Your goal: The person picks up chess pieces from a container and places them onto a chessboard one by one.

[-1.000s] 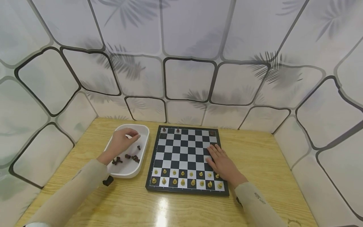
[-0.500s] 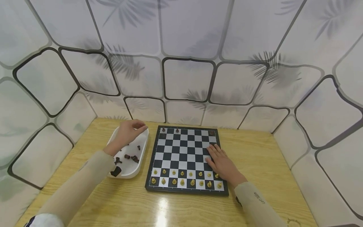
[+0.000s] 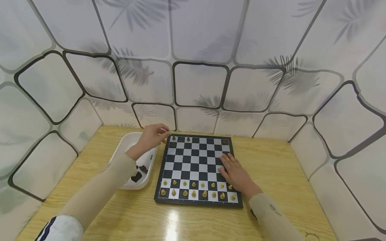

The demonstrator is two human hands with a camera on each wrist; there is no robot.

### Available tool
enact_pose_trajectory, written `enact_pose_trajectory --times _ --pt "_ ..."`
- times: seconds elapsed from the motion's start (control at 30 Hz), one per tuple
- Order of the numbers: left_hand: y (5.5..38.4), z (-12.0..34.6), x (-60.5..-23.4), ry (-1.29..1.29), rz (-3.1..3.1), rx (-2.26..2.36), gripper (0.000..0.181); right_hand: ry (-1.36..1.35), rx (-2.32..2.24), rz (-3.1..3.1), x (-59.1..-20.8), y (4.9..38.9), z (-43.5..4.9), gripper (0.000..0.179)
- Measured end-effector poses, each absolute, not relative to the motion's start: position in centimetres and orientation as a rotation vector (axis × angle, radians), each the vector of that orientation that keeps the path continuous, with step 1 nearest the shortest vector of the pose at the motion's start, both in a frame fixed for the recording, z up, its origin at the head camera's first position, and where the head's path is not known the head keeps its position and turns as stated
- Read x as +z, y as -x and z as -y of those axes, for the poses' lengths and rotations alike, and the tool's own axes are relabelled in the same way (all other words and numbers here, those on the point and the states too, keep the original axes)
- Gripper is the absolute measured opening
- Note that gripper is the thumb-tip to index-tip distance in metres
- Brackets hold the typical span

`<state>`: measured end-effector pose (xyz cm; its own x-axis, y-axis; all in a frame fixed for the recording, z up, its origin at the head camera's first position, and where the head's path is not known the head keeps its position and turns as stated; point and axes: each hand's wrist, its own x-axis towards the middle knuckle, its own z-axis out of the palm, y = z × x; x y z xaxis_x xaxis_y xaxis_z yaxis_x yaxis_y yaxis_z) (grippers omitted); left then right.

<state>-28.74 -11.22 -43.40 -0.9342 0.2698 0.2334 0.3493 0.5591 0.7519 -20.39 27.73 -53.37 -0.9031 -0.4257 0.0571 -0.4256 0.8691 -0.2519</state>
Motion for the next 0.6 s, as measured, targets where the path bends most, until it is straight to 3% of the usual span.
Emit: enact_pose_trajectory --times 0.6 --pt "30.0 4.7 -44.1 0.695 2.752 -1.297 0.016 0.705 -0.413 -3.032 -53.2 20.3 -27.7 0.063"
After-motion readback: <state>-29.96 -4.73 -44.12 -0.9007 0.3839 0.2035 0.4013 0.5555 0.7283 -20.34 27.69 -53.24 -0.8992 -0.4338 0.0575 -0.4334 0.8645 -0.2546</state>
